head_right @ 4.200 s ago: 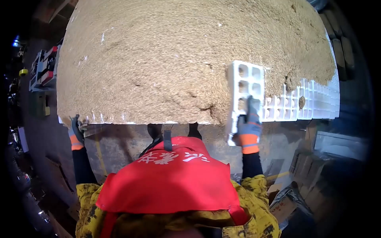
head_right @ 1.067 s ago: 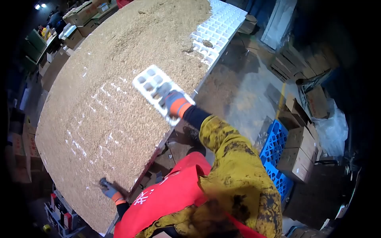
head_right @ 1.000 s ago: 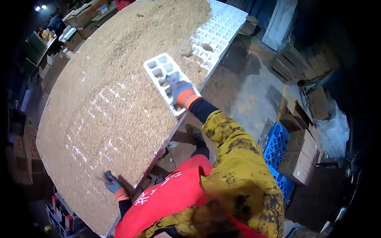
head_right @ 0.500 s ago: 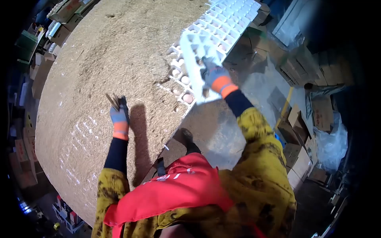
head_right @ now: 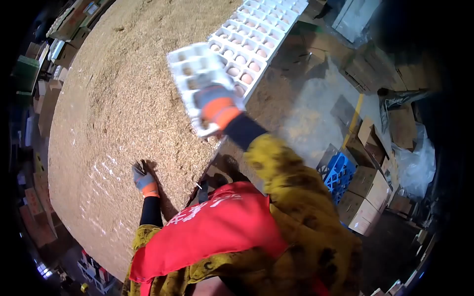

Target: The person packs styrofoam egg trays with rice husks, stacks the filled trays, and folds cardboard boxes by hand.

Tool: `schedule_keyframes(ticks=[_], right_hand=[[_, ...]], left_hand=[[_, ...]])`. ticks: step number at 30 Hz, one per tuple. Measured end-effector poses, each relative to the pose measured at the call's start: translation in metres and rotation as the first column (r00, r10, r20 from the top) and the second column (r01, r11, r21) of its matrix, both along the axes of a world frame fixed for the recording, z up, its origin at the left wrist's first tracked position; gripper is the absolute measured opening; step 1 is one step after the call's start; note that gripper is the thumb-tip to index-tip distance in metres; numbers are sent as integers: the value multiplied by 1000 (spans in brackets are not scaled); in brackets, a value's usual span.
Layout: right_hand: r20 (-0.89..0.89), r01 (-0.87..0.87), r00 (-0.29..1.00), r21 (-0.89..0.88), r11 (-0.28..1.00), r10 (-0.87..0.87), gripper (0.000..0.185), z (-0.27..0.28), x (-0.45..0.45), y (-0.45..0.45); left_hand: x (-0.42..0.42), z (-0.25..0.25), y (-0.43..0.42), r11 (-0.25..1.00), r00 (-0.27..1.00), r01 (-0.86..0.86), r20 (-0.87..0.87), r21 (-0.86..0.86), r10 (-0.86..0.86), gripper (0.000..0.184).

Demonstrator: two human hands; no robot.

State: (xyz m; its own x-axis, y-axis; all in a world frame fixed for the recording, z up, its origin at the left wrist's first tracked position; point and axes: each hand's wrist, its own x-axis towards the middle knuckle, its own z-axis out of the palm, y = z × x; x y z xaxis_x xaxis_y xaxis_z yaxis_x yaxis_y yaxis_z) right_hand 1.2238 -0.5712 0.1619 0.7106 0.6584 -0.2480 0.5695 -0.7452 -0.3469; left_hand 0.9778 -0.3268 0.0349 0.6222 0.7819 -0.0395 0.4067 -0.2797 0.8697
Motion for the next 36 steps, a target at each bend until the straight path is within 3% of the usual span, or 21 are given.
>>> schedule_keyframes(ticks=[1, 3, 4, 7, 9, 11, 13, 16, 17, 18, 19, 20, 21, 23, 25, 27, 28, 31, 33, 35, 36], right_hand=[[251, 37, 967, 42, 998, -46, 20, -47, 8, -41], [216, 31, 976, 36, 999, -38, 24, -32, 5, -36], [169, 36, 985, 30, 999, -40, 26, -28, -15, -35], [50, 77, 996, 61, 995, -81, 32, -20, -69, -17], [7, 119, 992, 223, 968, -124, 55, -28, -102, 55], [182, -130, 979, 233, 964, 88, 73, -56, -102, 103], [107, -34, 994, 143, 989, 18, 70, -46, -90, 110], [72, 189, 974, 261, 947, -215, 61, -52, -88, 68], [66, 225, 970, 129, 966, -234, 56, -29, -96, 41], [87, 326, 934, 183, 928, -345, 59, -52, -95, 19], [239, 436, 840, 238, 868, -488, 63, -67, -98, -1], [355, 443, 799, 198, 874, -485, 65, -60, -102, -18], [269, 461, 804, 282, 842, -530, 63, -47, -107, -33], [275, 429, 799, 363, 827, -535, 62, -40, -121, -47], [203, 394, 878, 208, 895, -434, 61, -45, -139, -37], [215, 45, 974, 108, 993, -68, 59, -54, -155, -26], [205, 33, 978, 12, 999, -35, 60, -58, -156, -26], [127, 373, 923, -67, 925, -363, 63, -59, -136, -57], [198, 549, 804, 117, 828, -561, 60, -61, -122, -86], [289, 648, 635, 306, 697, -717, 57, -72, -113, -108], [313, 613, 649, 324, 721, -693, 57, -69, -111, -112]], left_hand=[[5, -4, 4, 996, 999, -43, 17, -80, 44, 16], [5, -14, 4, 957, 988, -142, 19, -252, 152, 14], [-1, -15, 5, 980, 998, -17, 51, -197, 27, 12], [-5, -18, 11, 993, 997, 26, 71, -119, -18, 9], [-6, -9, 5, 998, 999, 28, 40, -48, -26, 9], [-11, -13, 7, 995, 999, 52, -8, 89, -51, 9], [-14, -27, 19, 953, 994, 99, -67, 286, -83, 11], [-13, -15, 13, 964, 995, 82, -75, 253, -65, 12], [-15, -13, 10, 965, 997, 66, -60, 255, -52, 12], [-17, -25, 20, 937, 992, 119, -88, 328, -95, 12], [-15, -26, 20, 986, 996, 84, 12, 145, -86, 11], [-10, -28, 18, 997, 992, 61, 110, -50, -55, 11], [-11, -28, 16, 969, 982, 59, 187, -242, -13, 11], [-15, -26, 19, 998, 997, 69, 46, 12, -69, 10], [-16, -16, 17, 948, 996, 86, -38, 305, -78, 18], [-18, -18, 18, 951, 997, 71, -18, 301, -69, 20], [-18, -20, 19, 952, 998, 64, -5, 300, -65, 22], [-21, -29, 26, 930, 994, 109, -29, 351, -106, 20], [-21, -39, 31, 970, 994, 102, 19, 220, -108, 18], [-17, 8, 9, 997, 997, 65, 44, 29, -67, 17], [-20, -38, 28, 987, 992, 93, 75, 133, -104, 18]])
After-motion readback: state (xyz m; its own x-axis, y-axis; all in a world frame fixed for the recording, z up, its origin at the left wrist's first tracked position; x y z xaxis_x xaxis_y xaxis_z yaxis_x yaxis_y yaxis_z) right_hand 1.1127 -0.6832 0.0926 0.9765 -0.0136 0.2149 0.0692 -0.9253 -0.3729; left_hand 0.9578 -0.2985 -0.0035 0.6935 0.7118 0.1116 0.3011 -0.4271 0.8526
